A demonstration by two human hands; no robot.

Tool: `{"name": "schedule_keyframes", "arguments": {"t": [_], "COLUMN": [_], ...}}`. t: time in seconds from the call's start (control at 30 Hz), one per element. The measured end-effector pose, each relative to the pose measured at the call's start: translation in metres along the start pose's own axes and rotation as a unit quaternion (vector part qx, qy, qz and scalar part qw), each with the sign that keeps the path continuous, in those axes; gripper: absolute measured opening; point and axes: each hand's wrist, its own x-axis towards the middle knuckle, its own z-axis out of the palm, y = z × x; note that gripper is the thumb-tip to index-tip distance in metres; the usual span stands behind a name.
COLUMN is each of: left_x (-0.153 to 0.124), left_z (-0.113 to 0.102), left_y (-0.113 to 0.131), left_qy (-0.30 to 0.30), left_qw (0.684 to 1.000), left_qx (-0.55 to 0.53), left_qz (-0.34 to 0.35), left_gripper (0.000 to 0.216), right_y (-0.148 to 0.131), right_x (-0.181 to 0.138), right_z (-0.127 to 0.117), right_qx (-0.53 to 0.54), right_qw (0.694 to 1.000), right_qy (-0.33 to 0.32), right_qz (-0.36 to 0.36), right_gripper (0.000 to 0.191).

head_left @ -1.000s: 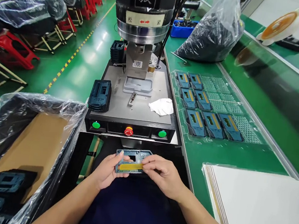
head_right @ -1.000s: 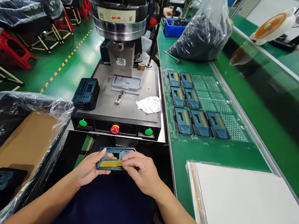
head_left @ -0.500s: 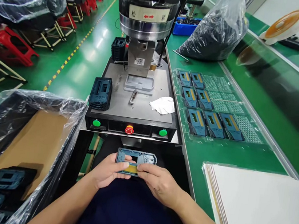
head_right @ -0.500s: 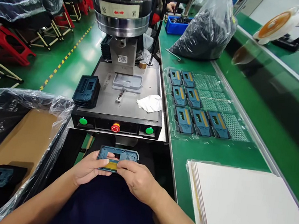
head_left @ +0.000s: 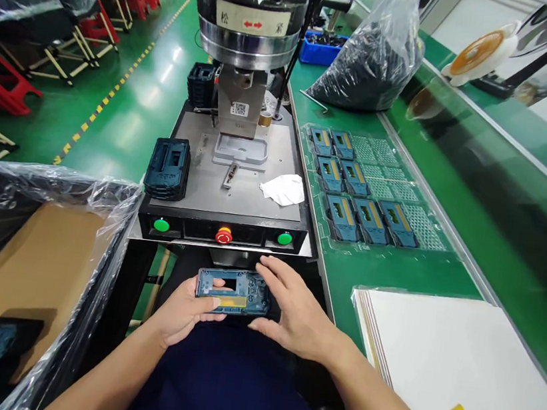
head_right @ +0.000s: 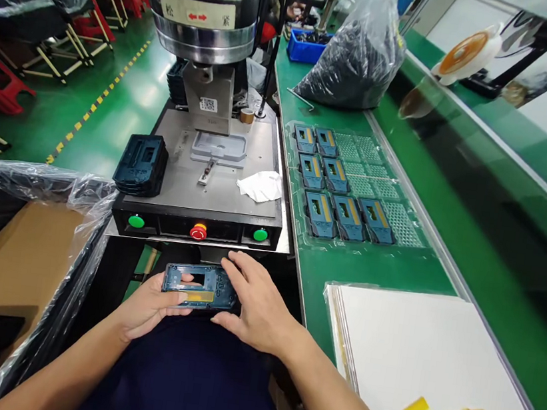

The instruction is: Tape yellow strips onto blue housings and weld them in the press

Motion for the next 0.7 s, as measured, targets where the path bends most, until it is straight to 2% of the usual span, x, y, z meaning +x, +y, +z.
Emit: {"name": "schedule_keyframes", "arguments": {"t": [0.07,0.13,0.23,0.33,0.53,0.7], "left_x": [0.000,-0.001,-0.003,-0.005,-0.009,-0.015], "left_z": [0.000,-0.001,-0.002,-0.007,-0.020,-0.032], "left_y": [0.000,0.000,0.003,0.007,0.006,0.000], "left_qy": [-0.004,-0.007,-0.026,-0.043,-0.013,0.031], "left_qw": [1.000,1.000,0.999,0.998,0.997,0.996], "left_qx": [-0.004,-0.006,-0.002,-0.015,-0.054,-0.076], "left_qz": [0.001,0.005,0.023,0.051,0.053,0.046], "left_gripper": [0.046,0.045,0.041,0.038,0.040,0.043], "right_y": [-0.002,-0.004,0.000,0.016,0.070,0.107], "right_x": [0.001,0.004,0.013,0.032,0.106,0.183], "right_z": [0.005,0.008,0.002,-0.015,-0.057,-0.073], "right_qx": [-0.015,-0.021,-0.017,-0.016,-0.071,-0.132], "right_qw": [0.999,0.999,0.999,1.000,0.995,0.985], "right_qy": [-0.036,-0.045,-0.031,-0.003,0.033,0.030], "right_qz": [0.006,0.012,0.005,0.008,0.063,0.110], "right_gripper": [0.083,0.078,0.074,0.072,0.072,0.071]}}
